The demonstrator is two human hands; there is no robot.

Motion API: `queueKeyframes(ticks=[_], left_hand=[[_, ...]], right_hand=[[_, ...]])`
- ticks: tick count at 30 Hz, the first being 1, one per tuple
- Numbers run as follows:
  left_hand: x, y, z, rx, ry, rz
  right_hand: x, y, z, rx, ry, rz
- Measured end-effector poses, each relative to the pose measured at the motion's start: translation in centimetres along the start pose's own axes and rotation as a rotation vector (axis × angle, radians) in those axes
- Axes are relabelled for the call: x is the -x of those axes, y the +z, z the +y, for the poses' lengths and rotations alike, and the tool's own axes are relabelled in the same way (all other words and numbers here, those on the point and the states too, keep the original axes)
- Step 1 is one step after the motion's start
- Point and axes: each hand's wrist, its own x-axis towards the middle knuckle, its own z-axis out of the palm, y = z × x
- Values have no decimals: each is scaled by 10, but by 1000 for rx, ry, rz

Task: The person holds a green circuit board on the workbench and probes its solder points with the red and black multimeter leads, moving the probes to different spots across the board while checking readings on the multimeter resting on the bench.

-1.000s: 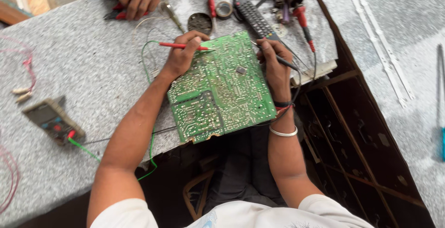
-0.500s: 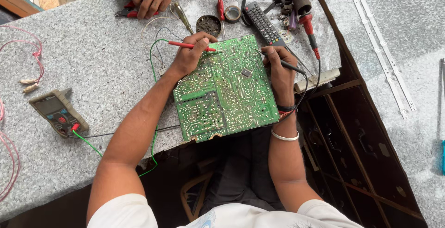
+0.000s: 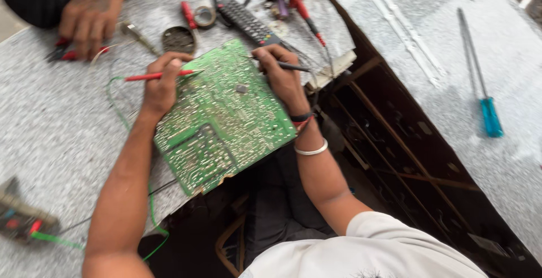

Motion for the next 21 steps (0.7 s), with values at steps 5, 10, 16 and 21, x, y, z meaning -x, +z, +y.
queueKeyframes(ticks=[5,10,16,21], left_hand=[[2,0,2,18,-44,-2],[3,-1,2,4,-78,11],[3,-1,6,2,-75,4],[3,-1,6,-5,-73,1]], right_hand=[[1,-2,2,-91,8,-44],[1,-1,1,-83,19,-48],[0,-1,2,-88,3,-56],[1,-1,3,-96,18,-58]])
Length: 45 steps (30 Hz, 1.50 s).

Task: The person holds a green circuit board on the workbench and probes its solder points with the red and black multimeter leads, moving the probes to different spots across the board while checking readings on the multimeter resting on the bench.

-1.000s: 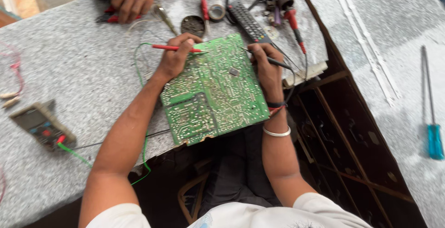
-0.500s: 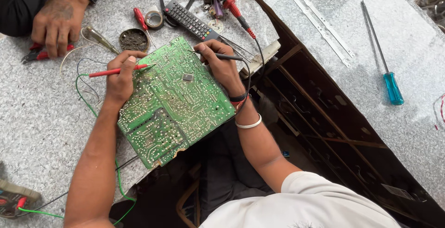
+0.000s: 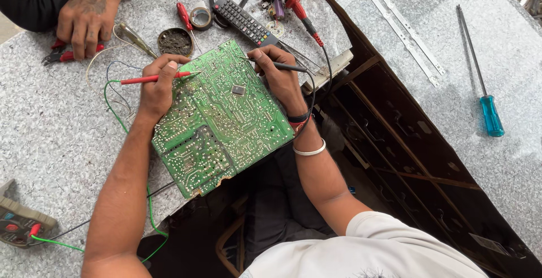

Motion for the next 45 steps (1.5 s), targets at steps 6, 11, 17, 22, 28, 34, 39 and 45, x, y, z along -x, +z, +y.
queueKeyframes(ticks=[6,11,17,22,28,34,39,45], left_hand=[[0,0,-2,31,11,-11],[1,1,0,39,-2,-6],[1,1,0,30,9,2],[-1,-1,-3,26,30,-10],[-1,-1,-3,16,17,-17],[-2,0,-1,17,48,-20],[-2,0,-1,15,45,-17],[-3,-1,-2,14,52,-10]], right_hand=[[-1,-1,2,-5,-26,-9],[-1,0,2,-1,-29,-9],[0,2,-3,21,-21,6],[-1,3,-7,13,4,8],[1,2,-7,12,-2,3],[-1,1,-5,13,-6,0],[-1,0,-3,33,-20,-2],[-1,1,-4,35,-11,5]])
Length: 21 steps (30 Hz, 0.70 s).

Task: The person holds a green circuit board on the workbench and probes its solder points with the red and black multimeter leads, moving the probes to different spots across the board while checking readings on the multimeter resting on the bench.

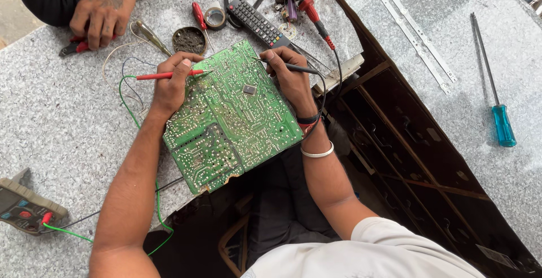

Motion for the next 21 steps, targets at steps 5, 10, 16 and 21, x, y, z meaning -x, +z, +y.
queueKeyframes(ticks=[5,10,16,21], left_hand=[[2,3,-1,-22,-28,23],[3,4,-2,26,-95,4],[3,2,0,4,-61,10],[3,5,3,-17,-84,12]], right_hand=[[0,-3,-1,-21,-13,1],[1,-6,4,-85,10,1],[6,-11,15,-394,-146,-4],[12,-17,18,-603,-299,-67]])
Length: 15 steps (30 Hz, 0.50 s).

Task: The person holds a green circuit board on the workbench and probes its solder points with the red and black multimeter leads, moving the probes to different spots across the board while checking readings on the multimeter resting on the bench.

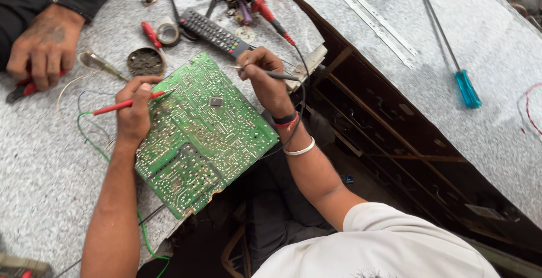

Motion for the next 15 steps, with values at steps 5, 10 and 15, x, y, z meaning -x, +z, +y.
queueKeyframes(ticks=[5,10,15], left_hand=[[2,1,1,42,48,-18],[3,0,-1,-37,14,-9],[5,-2,0,-60,39,-20]], right_hand=[[1,8,-9,98,79,-87],[3,25,-20,227,155,-185],[2,33,-27,362,106,-263]])
